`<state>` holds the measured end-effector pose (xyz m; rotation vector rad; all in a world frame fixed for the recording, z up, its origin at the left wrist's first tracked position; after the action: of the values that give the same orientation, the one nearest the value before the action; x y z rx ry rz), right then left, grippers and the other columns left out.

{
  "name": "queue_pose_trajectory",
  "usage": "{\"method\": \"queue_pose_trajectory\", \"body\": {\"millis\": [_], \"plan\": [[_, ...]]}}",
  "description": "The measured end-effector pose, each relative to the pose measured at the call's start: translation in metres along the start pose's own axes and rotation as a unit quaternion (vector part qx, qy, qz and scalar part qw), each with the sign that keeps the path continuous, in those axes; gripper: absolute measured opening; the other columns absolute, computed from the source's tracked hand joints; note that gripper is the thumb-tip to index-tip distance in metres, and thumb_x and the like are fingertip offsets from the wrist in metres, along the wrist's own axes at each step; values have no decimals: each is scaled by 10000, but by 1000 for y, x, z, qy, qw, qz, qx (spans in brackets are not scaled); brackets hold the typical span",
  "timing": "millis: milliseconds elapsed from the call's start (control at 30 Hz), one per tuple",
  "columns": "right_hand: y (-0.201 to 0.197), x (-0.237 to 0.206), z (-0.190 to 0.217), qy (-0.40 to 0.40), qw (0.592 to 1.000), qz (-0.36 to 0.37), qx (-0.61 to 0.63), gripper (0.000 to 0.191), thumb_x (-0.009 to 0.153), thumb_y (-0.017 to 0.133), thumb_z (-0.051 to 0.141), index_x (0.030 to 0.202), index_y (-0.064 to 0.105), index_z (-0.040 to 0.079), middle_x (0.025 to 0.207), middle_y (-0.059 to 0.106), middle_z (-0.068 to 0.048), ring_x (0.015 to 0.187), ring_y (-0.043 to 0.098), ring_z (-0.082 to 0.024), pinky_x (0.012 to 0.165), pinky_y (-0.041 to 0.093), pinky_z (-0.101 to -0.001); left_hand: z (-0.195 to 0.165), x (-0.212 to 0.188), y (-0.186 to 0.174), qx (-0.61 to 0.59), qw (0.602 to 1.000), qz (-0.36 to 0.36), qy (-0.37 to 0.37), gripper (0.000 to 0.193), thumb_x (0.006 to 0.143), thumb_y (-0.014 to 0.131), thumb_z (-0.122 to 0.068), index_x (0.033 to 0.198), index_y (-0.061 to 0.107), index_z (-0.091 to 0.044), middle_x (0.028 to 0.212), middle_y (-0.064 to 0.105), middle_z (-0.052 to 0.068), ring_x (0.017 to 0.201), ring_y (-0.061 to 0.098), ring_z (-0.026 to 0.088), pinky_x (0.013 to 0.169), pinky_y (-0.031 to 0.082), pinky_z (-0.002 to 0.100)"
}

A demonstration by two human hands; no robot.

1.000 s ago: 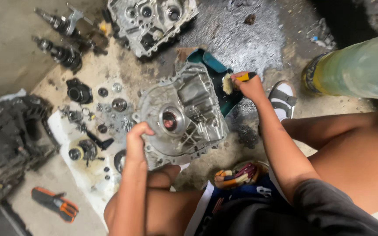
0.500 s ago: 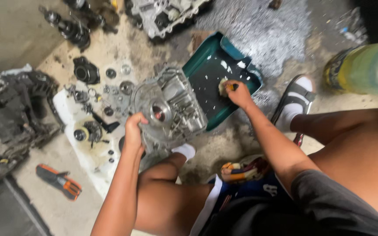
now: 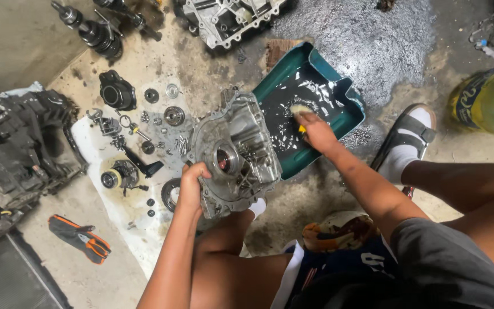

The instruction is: The person sits on the floor and uses a screwdriver to scrape residue from the inside of a disassembled engine casing. They then use a brush dipped in liquid from a green tray to scrub the interior surfaces of the casing.

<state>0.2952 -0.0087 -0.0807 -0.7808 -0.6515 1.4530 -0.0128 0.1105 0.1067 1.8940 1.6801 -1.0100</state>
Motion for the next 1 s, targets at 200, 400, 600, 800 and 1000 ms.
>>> {"method": "queue_pose_trajectory", "body": {"millis": [200,400,600,800,1000], "plan": [[-12,23,14,207,965,44,157,324,936,701,123,1258,703,87,1087,738,-209,970,732,-340,871,566,-390,-18,-2,12,-29,997,68,11,151,673,606,-154,751,541,-43,853,625,99,822,575,238,775,481,352],[-15,60,68,149,899,-160,380,262,977,697,175,1218,723,75,1042,780,-171,883,707,-202,789,559,-315,-16,-9,13,18,998,49,46,148,687,602,-188,722,558,-51,833,604,69,803,568,201,744,478,327],[-14,72,81,162,950,33,265,245,935,728,229,1105,765,57,844,745,-155,682,679,-164,656,535,-347,0,-10,6,117,988,33,96,222,728,630,-227,697,561,-18,827,531,85,798,528,200,738,436,343],[-15,88,80,289,904,-141,281,256,946,730,278,1086,791,73,627,657,-202,534,602,-259,556,470,-428,11,-11,5,103,991,26,82,216,707,654,-221,746,559,-31,856,556,76,845,540,213,770,446,340],[-28,101,72,166,954,-81,234,252,842,759,236,924,769,-2,744,716,-211,668,730,-320,613,553,-418,9,-31,17,149,985,11,81,233,705,649,-223,680,570,-5,796,611,87,801,591,211,722,467,341]]}}
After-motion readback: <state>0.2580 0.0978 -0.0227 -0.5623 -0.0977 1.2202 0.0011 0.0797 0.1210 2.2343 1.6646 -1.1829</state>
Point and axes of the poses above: each hand's wrist, its own x-axis towards the middle knuckle, its own y-axis out of the palm, z = x × y, the point moved 2 cm from there along x, towards the middle knuckle
